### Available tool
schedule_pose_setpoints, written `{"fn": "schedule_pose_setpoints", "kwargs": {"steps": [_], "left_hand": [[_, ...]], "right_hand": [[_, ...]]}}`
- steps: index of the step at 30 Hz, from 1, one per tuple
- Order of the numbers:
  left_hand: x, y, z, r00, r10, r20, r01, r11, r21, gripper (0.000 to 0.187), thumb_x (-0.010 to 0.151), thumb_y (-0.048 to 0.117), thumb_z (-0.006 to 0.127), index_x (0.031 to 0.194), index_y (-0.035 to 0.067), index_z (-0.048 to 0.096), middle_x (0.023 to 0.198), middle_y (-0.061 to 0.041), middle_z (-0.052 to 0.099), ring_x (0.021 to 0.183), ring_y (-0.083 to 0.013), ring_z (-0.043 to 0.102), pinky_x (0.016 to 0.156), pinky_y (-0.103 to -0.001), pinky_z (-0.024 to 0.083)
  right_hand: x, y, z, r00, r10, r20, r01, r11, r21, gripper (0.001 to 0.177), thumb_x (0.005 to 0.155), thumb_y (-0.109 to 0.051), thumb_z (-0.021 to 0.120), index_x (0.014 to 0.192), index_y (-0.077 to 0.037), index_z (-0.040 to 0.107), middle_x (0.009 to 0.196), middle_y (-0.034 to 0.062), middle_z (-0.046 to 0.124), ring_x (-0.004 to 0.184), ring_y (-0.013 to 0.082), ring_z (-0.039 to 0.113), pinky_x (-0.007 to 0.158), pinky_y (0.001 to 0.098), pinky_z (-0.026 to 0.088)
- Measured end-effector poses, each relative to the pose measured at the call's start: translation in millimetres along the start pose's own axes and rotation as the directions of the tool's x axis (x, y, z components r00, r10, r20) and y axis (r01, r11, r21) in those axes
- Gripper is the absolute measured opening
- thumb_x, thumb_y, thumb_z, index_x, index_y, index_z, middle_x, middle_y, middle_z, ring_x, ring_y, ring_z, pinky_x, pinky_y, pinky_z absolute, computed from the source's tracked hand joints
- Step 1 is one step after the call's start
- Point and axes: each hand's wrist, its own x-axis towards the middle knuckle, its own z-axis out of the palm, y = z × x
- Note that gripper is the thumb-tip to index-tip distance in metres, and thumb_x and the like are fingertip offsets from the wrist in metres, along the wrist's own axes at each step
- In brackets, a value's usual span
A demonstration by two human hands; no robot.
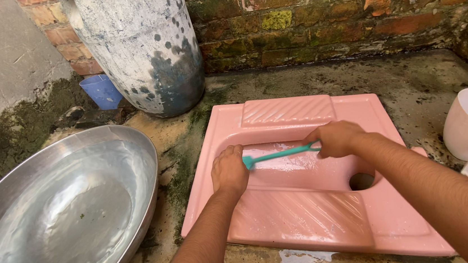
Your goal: The person washes a pink squat toilet by pouring water from a pitcher, applying detergent from a bag, and scrubbing the surfaces with a long-handled brush.
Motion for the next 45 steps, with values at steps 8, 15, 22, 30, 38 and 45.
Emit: {"fn": "schedule_pose_setpoints", "kwargs": {"steps": [8, 15, 22, 30, 38, 45], "left_hand": [[2, -5, 5, 0.996, 0.059, -0.063, -0.059, 0.998, 0.009, 0.031, 0.091, 0.000, 0.052, 0.118, 0.010, 0.064, 0.119, -0.008, 0.065, 0.117, -0.0269, 0.060, 0.107, -0.041, 0.044], [1, 0, 2, 0.991, 0.072, -0.110, -0.074, 0.997, -0.020, 0.030, 0.092, 0.000, 0.052, 0.118, 0.010, 0.064, 0.118, -0.008, 0.065, 0.114, -0.0280, 0.061, 0.103, -0.043, 0.045], [4, 13, 3, 0.996, 0.056, -0.070, -0.056, 0.998, -0.008, 0.024, 0.093, 0.005, 0.054, 0.114, 0.010, 0.065, 0.118, -0.008, 0.066, 0.115, -0.0282, 0.061, 0.104, -0.043, 0.046], [9, 14, 3, 0.989, 0.101, -0.108, -0.105, 0.994, -0.033, 0.028, 0.093, 0.001, 0.049, 0.113, 0.010, 0.067, 0.117, -0.009, 0.067, 0.113, -0.0305, 0.063, 0.102, -0.044, 0.047], [3, -2, -3, 0.997, 0.043, -0.061, -0.040, 0.998, 0.039, 0.027, 0.095, 0.003, 0.047, 0.113, 0.010, 0.066, 0.115, -0.010, 0.067, 0.113, -0.0305, 0.063, 0.101, -0.044, 0.048], [5, 7, -1, 0.999, 0.042, -0.032, -0.041, 0.999, 0.022, 0.021, 0.092, 0.019, 0.060, 0.110, 0.009, 0.065, 0.114, -0.010, 0.067, 0.113, -0.0320, 0.062, 0.100, -0.045, 0.047]], "right_hand": [[-20, 81, -12, 0.982, 0.186, -0.038, -0.190, 0.959, -0.212, 0.064, 0.089, -0.034, 0.079, 0.143, -0.058, 0.054, 0.138, -0.0120, 0.068, 0.127, 0.0140, 0.066, 0.107, 0.0363, 0.055], [-23, 35, 17, 0.991, 0.132, 0.018, -0.124, 0.964, -0.233, 0.060, 0.100, -0.032, 0.064, 0.152, -0.055, 0.043, 0.127, 0.0001, 0.069, 0.104, 0.0156, 0.076, 0.089, 0.0283, 0.066], [-18, -5, 39, 0.976, -0.122, -0.181, 0.057, 0.943, -0.327, 0.063, 0.100, -0.024, 0.062, 0.154, -0.046, 0.040, 0.126, 0.0081, 0.066, 0.100, 0.0197, 0.073, 0.088, 0.0353, 0.061], [-35, 87, 41, 0.984, 0.169, -0.056, -0.178, 0.948, -0.264, 0.057, 0.102, -0.043, 0.056, 0.153, -0.059, 0.038, 0.126, -0.0009, 0.072, 0.113, 0.0181, 0.071, 0.096, 0.0378, 0.059], [-35, 68, 74, 0.988, 0.156, -0.002, -0.147, 0.925, -0.349, 0.066, 0.104, -0.050, 0.049, 0.162, -0.050, 0.018, 0.133, 0.0112, 0.061, 0.107, 0.0198, 0.073, 0.089, 0.0337, 0.062], [-19, -13, 81, 0.992, -0.033, -0.125, -0.013, 0.938, -0.347, 0.067, 0.105, -0.038, 0.053, 0.162, -0.044, 0.020, 0.120, 0.0130, 0.066, 0.092, 0.0190, 0.071, 0.073, 0.0335, 0.059]]}}
